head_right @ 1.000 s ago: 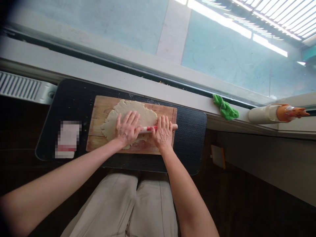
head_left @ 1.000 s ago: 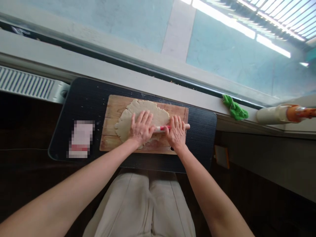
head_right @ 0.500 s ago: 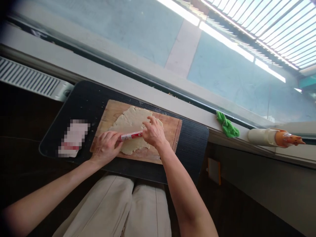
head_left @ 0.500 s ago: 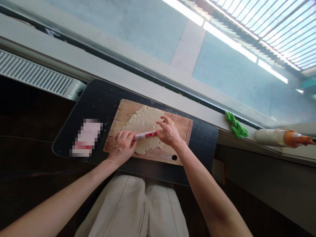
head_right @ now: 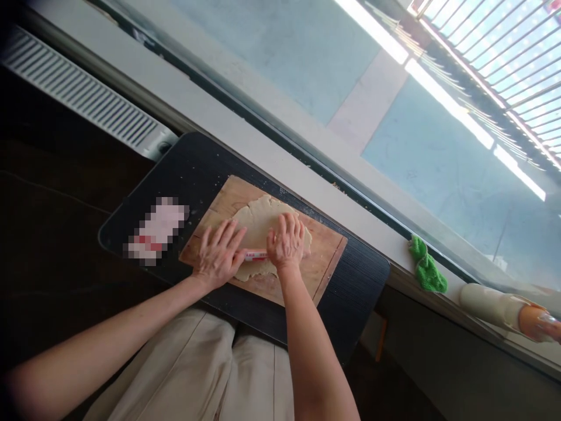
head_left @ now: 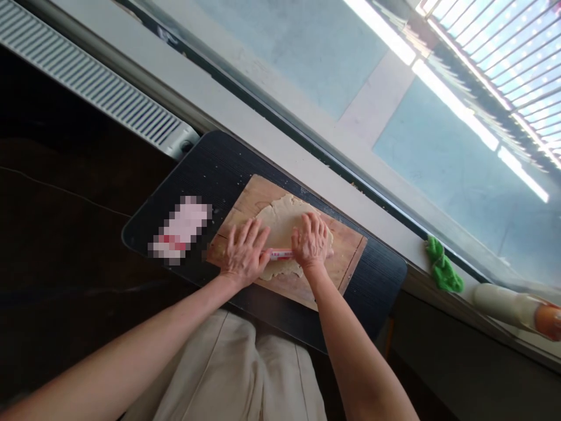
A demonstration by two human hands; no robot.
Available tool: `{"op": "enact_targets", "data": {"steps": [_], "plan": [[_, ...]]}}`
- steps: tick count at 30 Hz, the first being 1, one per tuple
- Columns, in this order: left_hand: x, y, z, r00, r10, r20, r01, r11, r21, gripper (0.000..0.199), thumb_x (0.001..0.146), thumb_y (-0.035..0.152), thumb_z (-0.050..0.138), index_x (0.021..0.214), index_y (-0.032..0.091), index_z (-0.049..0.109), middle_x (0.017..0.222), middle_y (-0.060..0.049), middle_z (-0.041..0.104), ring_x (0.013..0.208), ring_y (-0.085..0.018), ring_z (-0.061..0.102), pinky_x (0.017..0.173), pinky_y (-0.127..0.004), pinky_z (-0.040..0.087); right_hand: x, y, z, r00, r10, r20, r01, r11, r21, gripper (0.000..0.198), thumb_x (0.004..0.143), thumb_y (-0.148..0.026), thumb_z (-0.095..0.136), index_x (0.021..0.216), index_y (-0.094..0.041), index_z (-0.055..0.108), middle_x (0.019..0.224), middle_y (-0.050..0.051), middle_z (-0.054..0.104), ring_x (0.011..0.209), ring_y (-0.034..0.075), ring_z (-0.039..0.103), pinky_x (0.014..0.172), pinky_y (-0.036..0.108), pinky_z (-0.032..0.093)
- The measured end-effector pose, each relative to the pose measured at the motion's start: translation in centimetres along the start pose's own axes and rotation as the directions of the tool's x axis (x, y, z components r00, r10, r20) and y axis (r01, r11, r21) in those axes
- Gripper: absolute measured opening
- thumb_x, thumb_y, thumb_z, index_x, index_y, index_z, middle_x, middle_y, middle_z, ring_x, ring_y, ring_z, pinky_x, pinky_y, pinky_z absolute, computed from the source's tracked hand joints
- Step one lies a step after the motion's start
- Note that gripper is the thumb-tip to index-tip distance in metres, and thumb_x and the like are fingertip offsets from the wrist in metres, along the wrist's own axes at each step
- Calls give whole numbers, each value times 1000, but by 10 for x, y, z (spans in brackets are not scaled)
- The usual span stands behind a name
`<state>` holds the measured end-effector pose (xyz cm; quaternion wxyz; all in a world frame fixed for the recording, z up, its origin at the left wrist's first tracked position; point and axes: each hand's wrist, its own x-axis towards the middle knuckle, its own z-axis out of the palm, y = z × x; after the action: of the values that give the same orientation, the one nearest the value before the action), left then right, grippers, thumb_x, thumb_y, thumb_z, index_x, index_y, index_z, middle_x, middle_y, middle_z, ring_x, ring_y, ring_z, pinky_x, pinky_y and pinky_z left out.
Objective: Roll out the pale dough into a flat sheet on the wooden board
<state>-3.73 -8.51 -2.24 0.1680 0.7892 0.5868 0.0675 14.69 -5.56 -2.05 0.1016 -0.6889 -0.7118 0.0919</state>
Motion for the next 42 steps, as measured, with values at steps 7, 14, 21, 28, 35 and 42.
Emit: {"op": "enact_targets", "data": {"steps": [7, 14, 21, 28, 35, 42], "plan": [[19, -3, 3, 999, -4, -54, 3, 1000, -18, 56, 90, 39, 41, 143, 22, 37, 153, -10, 30, 142, -30, 22, 114, -58, 5, 23, 2, 1, 999, -34, 29, 34, 999, -8, 41, 88, -35, 45, 125, -17, 51, 127, 11, 52, 115, 26, 44, 104, 45, 29], [-10, 5, 3, 997, 67, -47, -68, 997, -26, 58, 89, 34, 45, 145, 24, 33, 154, -10, 28, 143, -30, 20, 114, -60, 10, -13, 2, -2, 999, -9, 43, 7, 999, 46, 41, 89, -30, 44, 128, -18, 48, 134, 12, 46, 122, 26, 39, 104, 45, 30], [-23, 9, 8, 990, 137, -22, -137, 990, -31, 56, 89, 33, 45, 143, 23, 36, 151, -9, 32, 142, -28, 25, 115, -58, 10, -14, 6, -3, 997, -3, 79, 1, 1000, 23, 45, 85, -30, 48, 129, -19, 49, 135, 11, 46, 126, 28, 37, 108, 49, 25], [-14, 8, 9, 991, 132, -35, -133, 991, -30, 59, 90, 40, 44, 143, 16, 36, 151, -13, 33, 141, -29, 27, 116, -57, 9, -2, 5, 0, 999, 24, 41, -24, 1000, -11, 55, 88, -33, 42, 140, -14, 37, 148, 14, 33, 139, 29, 23, 111, 53, 18], [-49, 16, 11, 972, 234, -14, -234, 972, -31, 58, 90, 30, 43, 146, 17, 31, 150, -12, 34, 140, -26, 29, 116, -53, 15, -51, 10, 2, 1000, 19, 25, -18, 1000, -25, 53, 86, -28, 43, 138, -16, 42, 146, 13, 38, 137, 28, 28, 112, 53, 20], [-14, 9, 8, 983, 179, -41, -180, 983, -24, 60, 90, 40, 43, 144, 16, 35, 149, -13, 36, 139, -30, 29, 115, -57, 12, -10, 9, 3, 1000, 13, -12, -13, 1000, -16, 53, 87, -31, 43, 137, -15, 40, 146, 14, 36, 135, 28, 31, 111, 52, 21]]}}
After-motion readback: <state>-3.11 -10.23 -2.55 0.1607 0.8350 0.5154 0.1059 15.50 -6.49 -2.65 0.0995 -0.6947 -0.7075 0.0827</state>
